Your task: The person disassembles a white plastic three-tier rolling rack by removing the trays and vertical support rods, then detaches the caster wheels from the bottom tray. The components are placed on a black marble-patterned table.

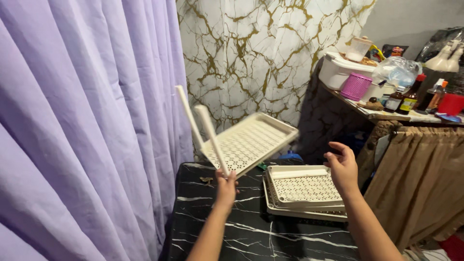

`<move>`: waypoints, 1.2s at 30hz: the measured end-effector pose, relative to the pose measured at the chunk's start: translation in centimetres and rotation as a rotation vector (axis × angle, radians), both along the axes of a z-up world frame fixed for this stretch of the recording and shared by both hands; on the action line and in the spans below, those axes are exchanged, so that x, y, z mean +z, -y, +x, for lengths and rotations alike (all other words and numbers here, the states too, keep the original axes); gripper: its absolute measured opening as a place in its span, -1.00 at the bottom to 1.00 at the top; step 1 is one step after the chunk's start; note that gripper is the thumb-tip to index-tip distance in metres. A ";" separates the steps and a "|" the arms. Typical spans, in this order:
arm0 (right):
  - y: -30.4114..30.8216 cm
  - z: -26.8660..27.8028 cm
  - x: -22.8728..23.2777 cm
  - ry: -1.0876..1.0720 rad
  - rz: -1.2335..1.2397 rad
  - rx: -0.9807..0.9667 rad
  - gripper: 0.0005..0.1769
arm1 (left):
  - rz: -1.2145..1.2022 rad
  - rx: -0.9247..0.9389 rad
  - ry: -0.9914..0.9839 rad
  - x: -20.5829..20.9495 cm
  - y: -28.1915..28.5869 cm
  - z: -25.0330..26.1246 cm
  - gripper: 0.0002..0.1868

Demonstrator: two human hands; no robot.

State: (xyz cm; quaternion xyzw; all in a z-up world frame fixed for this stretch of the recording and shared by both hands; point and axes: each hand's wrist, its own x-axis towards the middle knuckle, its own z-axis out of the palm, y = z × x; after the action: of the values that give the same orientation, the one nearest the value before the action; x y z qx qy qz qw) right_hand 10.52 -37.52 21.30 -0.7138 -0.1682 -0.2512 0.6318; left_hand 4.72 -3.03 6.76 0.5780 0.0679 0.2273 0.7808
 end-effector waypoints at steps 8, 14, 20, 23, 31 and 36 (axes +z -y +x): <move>-1.7 -6.0 0.2 0.095 -0.313 -0.004 -0.69 | 0.393 0.463 -0.012 -7.4 6.2 1.0 -0.46; -4.2 -10.0 -0.1 0.057 -0.523 0.145 -0.71 | 0.455 0.500 -0.279 -11.2 9.0 0.3 -0.24; -6.1 -10.7 -3.1 -0.029 -0.596 0.237 -0.70 | 0.710 0.192 -0.731 -11.7 8.8 -0.8 -0.06; -7.5 -8.9 -5.2 -0.088 -0.563 0.261 -0.64 | 0.745 0.006 -0.832 -8.2 6.8 -2.6 -0.12; -14.4 -4.1 -13.0 -0.143 -0.299 0.313 -0.26 | 1.201 -0.011 -0.767 1.1 2.7 -9.3 -0.55; -19.3 -3.3 -15.0 -0.196 -0.259 0.238 -0.31 | 1.546 0.006 -0.587 0.8 0.4 -9.2 -0.62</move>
State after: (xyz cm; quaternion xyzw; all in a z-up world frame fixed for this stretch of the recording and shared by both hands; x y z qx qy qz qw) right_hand 7.18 -18.18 6.28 -0.7852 -0.2202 -0.0803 0.5732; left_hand -4.44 -3.40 7.52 0.9877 0.0949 0.0518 0.1128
